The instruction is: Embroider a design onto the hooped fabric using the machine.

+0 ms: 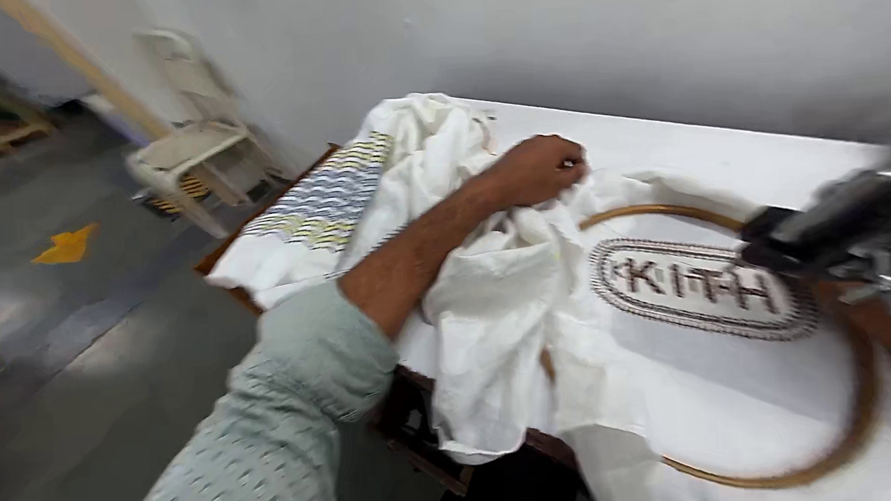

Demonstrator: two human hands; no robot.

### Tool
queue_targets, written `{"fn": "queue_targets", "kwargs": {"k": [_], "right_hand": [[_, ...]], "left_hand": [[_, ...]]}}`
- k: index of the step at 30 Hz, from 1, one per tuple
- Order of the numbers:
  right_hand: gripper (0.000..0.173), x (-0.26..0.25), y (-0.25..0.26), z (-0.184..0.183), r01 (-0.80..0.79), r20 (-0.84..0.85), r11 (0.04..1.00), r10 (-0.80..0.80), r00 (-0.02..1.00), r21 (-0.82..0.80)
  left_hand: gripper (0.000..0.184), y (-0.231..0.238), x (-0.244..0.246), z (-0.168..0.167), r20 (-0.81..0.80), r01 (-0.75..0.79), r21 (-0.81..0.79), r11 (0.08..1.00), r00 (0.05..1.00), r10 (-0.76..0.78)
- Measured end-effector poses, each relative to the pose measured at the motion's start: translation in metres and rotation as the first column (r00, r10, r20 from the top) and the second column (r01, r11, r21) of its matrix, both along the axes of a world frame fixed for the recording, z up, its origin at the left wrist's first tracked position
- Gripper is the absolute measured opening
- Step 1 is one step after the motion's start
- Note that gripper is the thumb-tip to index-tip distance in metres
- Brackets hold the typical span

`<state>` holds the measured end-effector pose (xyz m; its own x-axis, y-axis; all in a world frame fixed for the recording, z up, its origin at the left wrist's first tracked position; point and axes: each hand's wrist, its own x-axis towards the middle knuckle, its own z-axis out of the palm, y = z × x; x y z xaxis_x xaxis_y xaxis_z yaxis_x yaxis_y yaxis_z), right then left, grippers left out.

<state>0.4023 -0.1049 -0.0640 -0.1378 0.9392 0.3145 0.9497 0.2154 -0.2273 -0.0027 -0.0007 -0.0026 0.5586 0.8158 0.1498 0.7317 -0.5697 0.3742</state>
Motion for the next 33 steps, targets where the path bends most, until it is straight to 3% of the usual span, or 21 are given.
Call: {"fn": "queue_targets", "kwargs": {"k": [2, 4, 7, 12, 21, 33], "right_hand": [[0.016, 0.022, 0.017, -0.034, -0.138, 0.068, 0.938, 0.122, 0.990, 0.317], [0.019, -0.026, -0.012, 0.028, -0.024, -0.037, 0.999, 0.023, 0.999, -0.029], [0.019, -0.054, -0.024, 0.056, -0.029, -0.209, 0.998, 0.017, 0.978, -0.056], [0.012, -0.054, -0.024, 0.058, -0.111, -0.278, 0.994, 0.104, 0.955, -0.012], [0.018, -0.056, -0.023, 0.067, -0.081, -0.292, 0.983, 0.030, 0.956, -0.164], [0.018, -0.054, -0.018, 0.067, -0.074, -0.315, 0.971, -0.001, 0.949, -0.227]], "left_hand": [[0.035, -0.001, -0.001, 0.000, -0.012, 0.006, 0.012, 1.000, 1.000, -0.005], [0.036, -0.001, 0.001, 0.001, -0.021, 0.007, -0.003, 1.000, 1.000, -0.007], [0.035, -0.001, 0.001, 0.001, -0.009, -0.022, -0.002, 1.000, 1.000, 0.022], [0.033, -0.002, 0.002, 0.001, 0.002, -0.058, -0.025, 0.998, 0.998, 0.058], [0.033, -0.003, 0.002, 0.002, 0.001, -0.060, -0.018, 0.998, 0.998, 0.060], [0.033, -0.004, 0.003, 0.002, -0.004, -0.067, -0.005, 0.998, 0.998, 0.067]]}}
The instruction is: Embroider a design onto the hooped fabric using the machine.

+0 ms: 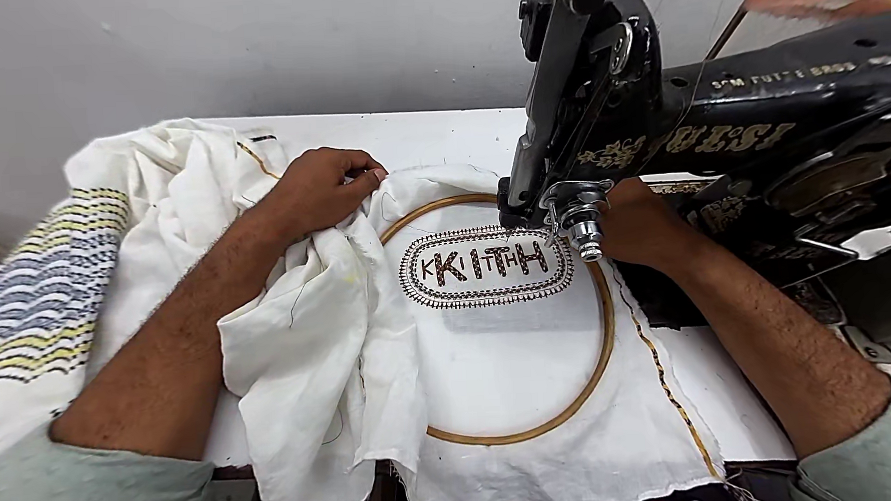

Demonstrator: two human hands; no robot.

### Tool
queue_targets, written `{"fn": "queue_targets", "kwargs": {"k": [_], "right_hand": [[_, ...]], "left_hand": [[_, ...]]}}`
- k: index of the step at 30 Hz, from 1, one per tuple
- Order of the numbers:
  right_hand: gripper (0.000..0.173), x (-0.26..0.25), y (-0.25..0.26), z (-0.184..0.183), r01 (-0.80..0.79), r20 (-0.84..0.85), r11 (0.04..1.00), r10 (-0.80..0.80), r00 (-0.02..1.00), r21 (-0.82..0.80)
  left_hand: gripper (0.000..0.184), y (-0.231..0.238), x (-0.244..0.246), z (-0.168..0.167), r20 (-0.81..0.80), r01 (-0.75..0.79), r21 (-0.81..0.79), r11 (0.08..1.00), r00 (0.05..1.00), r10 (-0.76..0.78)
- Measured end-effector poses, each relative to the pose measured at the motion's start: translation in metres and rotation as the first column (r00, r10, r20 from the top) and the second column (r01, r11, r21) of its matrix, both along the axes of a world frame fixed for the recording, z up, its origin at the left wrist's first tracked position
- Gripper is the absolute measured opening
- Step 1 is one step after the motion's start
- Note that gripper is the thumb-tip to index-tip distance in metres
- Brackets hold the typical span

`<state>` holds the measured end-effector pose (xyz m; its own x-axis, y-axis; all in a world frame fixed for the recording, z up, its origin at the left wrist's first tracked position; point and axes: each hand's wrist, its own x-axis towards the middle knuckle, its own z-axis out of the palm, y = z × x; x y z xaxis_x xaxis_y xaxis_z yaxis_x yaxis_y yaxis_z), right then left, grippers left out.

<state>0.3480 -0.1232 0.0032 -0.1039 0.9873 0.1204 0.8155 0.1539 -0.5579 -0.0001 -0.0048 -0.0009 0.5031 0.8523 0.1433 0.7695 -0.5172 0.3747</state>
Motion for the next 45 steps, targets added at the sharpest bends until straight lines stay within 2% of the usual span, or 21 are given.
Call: {"fn": "queue_targets", "kwargs": {"k": [10, 19, 23, 28, 45], "right_hand": [[0.019, -0.002, -0.002, 0.003, -0.009, -0.011, 1.000, 0.009, 1.000, 0.001], [0.017, -0.001, -0.003, -0.002, -0.033, -0.025, 0.995, 0.035, 0.999, 0.092], [0.021, -0.002, -0.004, -0.001, -0.031, -0.056, 0.998, 0.034, 0.998, 0.055], [0.022, 0.002, 0.001, -0.010, -0.055, -0.079, 0.993, 0.063, 0.995, 0.107], [0.028, 0.002, 0.002, -0.012, -0.086, -0.044, 0.985, 0.093, 0.995, 0.149]], "left_hand": [[0.033, 0.002, -0.001, -0.002, -0.002, 0.017, 0.013, 1.000, 1.000, -0.017], [0.032, 0.000, 0.000, -0.001, 0.006, 0.014, 0.016, 1.000, 1.000, -0.014], [0.033, 0.000, -0.001, -0.001, 0.003, 0.012, 0.012, 1.000, 1.000, -0.012], [0.033, 0.002, -0.001, -0.002, -0.005, 0.012, 0.013, 1.000, 1.000, -0.012], [0.034, 0.001, 0.000, -0.001, -0.010, 0.014, 0.007, 1.000, 1.000, -0.014]]}}
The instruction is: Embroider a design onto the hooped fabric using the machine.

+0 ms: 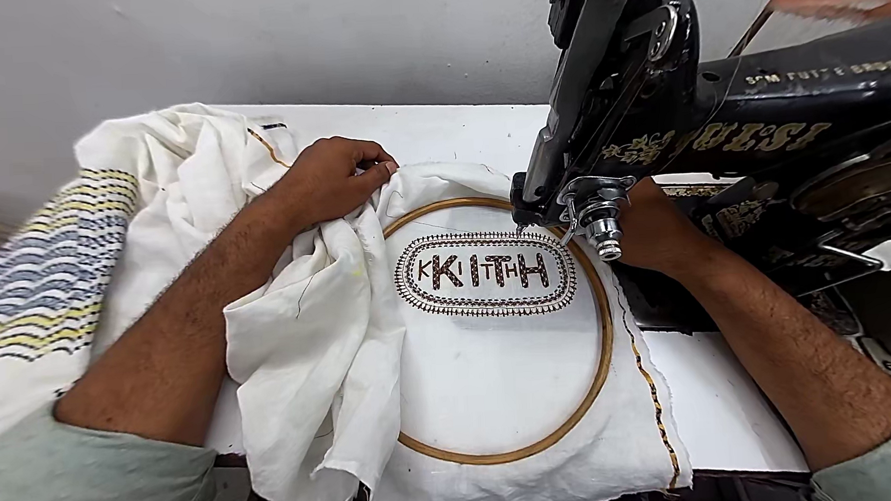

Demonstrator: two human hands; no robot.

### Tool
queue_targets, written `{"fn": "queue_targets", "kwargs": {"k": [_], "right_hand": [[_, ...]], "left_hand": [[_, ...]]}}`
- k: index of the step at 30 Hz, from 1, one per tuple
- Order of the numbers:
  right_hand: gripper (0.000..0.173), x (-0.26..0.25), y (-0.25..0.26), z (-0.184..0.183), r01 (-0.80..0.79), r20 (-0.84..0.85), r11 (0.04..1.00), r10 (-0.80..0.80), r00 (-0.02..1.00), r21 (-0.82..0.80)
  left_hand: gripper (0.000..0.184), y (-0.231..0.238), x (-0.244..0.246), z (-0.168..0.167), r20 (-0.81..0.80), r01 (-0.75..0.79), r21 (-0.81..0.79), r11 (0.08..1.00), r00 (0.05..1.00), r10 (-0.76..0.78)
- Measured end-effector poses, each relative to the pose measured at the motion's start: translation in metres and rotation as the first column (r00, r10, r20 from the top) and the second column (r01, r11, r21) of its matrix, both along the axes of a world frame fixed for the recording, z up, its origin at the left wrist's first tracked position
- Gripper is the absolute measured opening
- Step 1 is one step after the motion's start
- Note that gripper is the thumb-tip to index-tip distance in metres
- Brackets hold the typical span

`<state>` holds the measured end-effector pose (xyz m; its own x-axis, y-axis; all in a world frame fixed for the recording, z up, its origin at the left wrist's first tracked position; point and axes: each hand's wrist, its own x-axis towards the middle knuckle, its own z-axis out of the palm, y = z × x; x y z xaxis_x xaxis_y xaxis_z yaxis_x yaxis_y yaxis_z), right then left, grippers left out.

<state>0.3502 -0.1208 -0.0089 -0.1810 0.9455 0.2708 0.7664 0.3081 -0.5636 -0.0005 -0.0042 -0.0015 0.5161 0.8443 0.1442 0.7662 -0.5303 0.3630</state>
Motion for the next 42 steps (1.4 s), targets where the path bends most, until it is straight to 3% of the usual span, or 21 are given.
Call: {"fn": "queue_targets", "kwargs": {"k": [42], "right_hand": [[0.027, -0.0005, -0.0006, 0.0016, 0.021, -0.004, 0.999, -0.022, 1.000, -0.045]], "left_hand": [[0.034, 0.0013, -0.0013, -0.0018, 0.009, 0.010, 0.014, 1.000, 1.000, -0.010]]}}
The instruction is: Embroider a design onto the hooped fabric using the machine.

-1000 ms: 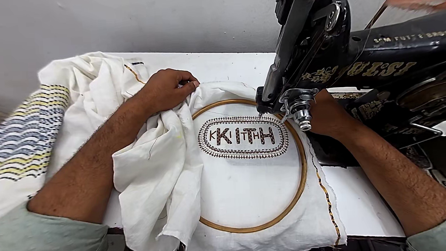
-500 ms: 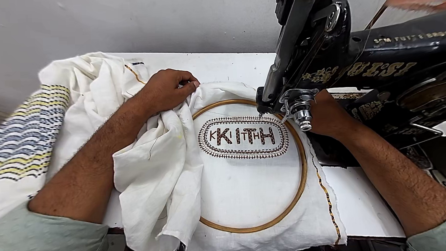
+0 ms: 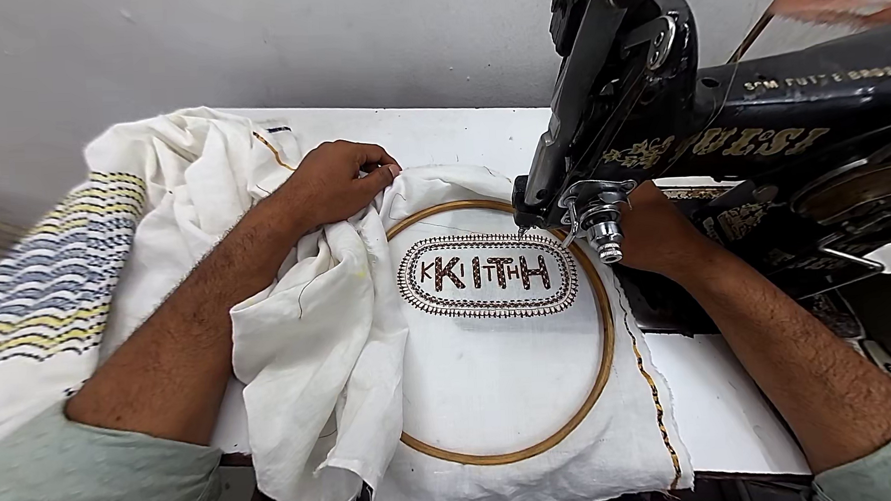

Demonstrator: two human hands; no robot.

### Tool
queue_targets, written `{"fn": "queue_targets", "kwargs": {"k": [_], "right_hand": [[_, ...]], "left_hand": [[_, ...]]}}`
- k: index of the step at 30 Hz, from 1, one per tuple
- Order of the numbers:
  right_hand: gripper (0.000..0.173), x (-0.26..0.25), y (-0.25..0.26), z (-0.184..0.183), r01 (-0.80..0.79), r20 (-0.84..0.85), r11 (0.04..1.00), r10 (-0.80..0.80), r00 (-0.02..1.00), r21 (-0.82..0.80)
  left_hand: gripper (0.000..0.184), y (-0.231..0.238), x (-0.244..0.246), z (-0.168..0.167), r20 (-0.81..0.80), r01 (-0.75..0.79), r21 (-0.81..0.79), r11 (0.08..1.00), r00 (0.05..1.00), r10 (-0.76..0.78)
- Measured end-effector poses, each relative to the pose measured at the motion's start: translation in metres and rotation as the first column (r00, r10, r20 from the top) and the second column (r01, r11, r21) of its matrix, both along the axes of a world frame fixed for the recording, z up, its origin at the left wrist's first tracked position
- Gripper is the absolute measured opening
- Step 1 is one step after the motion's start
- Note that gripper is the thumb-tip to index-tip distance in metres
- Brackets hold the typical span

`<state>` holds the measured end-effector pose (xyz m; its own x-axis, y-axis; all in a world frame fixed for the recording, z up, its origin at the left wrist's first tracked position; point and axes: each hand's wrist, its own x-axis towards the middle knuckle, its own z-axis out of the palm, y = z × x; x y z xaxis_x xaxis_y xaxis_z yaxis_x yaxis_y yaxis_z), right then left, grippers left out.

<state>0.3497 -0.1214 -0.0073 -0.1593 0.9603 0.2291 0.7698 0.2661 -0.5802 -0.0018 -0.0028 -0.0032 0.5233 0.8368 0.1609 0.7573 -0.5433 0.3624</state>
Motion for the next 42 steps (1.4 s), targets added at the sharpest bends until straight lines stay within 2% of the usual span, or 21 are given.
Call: {"fn": "queue_targets", "kwargs": {"k": [28, 34, 42], "right_hand": [[0.024, 0.0027, 0.0015, -0.0019, -0.039, 0.000, 0.999, 0.039, 0.999, 0.016], [0.018, 0.0068, 0.0050, -0.0030, -0.082, 0.008, 0.996, 0.083, 0.997, -0.044], [0.020, 0.0019, 0.0009, -0.0032, -0.048, 0.007, 0.998, 0.048, 0.999, 0.034]], "left_hand": [[0.033, 0.0004, -0.0001, -0.0002, -0.002, -0.015, -0.008, 1.000, 1.000, 0.015], [0.033, 0.0009, -0.0001, 0.0001, -0.006, -0.008, -0.004, 1.000, 1.000, 0.008], [0.033, 0.0005, -0.0002, -0.0002, -0.003, 0.003, 0.002, 1.000, 1.000, -0.003]]}}
